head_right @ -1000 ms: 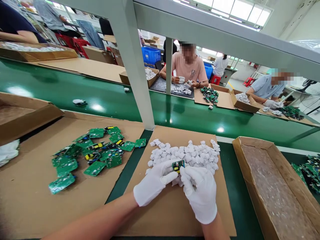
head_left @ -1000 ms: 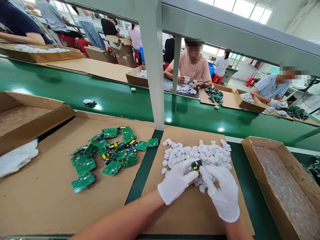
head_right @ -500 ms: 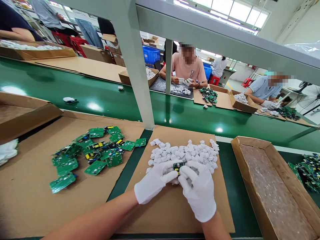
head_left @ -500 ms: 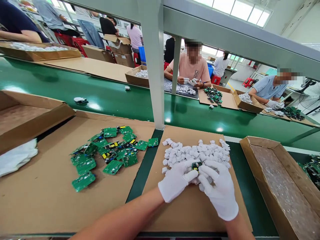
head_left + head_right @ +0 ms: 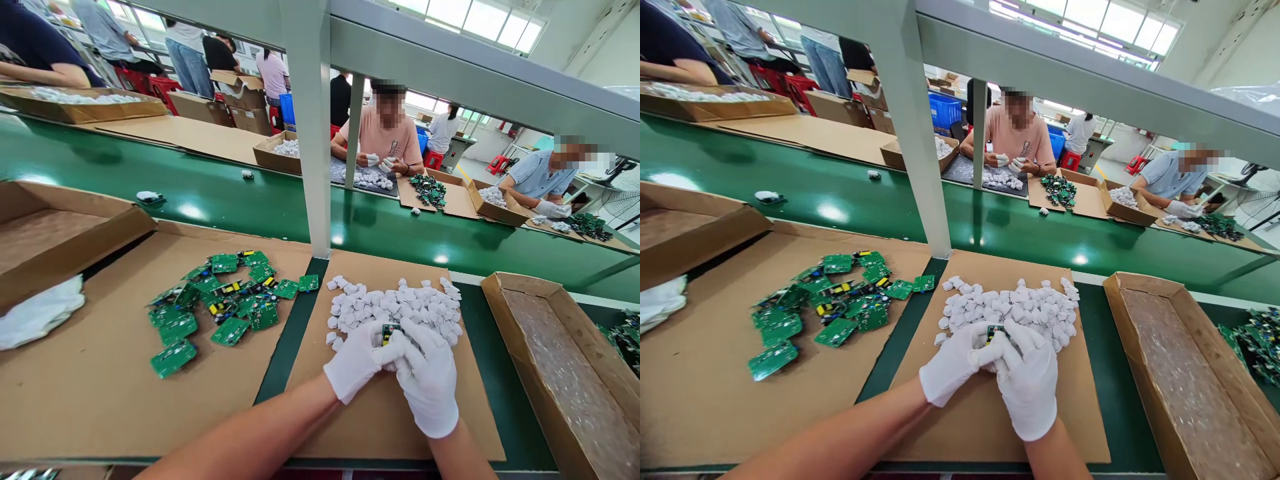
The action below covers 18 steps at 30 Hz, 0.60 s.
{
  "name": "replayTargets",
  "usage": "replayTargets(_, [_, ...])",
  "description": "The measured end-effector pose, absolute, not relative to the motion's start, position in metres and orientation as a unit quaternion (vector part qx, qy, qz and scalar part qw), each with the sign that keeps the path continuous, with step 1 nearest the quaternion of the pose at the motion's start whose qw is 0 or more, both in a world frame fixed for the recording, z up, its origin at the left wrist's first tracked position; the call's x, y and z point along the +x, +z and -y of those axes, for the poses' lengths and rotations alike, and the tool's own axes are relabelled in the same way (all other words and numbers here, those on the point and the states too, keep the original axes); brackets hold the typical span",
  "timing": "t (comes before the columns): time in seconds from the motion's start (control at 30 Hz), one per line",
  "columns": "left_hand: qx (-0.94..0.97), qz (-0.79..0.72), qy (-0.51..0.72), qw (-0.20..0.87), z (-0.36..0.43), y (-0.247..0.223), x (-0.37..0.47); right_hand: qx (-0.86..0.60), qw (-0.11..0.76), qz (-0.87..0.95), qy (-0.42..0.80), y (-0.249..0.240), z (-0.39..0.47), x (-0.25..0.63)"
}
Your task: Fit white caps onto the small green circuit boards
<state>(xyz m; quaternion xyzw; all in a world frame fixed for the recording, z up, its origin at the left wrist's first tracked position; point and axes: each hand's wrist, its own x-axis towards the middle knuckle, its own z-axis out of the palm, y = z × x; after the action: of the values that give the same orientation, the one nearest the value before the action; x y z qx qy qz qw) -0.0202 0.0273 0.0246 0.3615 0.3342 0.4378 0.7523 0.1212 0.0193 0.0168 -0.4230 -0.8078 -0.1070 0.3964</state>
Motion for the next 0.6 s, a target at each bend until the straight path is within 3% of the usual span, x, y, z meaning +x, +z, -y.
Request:
replayTargets(0.07, [0.337,-0.328,0.426,0.773,-0.028,0.021,-0.020,-0.435,0.392,0.808,-0.062,0.018,-0.019,0.122])
replayTargets(0.27, [0.318,-0.268,0.388,0.823,-0.026,0.030,-0.023,-0.478,0.391,0.752,0.230,0.029,-0.006,0.132])
replayTargets(0.4, [0.328,-0.270,0.359,0.831,-0.022,0.038,-0.022,-0.533,0.425,0.681,0.268,0.032,-0.003,0.134])
replayTargets(0.6, [0.302,-0.185,0.361,0.863,-0.015,0.042,-0.025,-0.558,0.313,0.699,0.318,0.045,0.000,0.129])
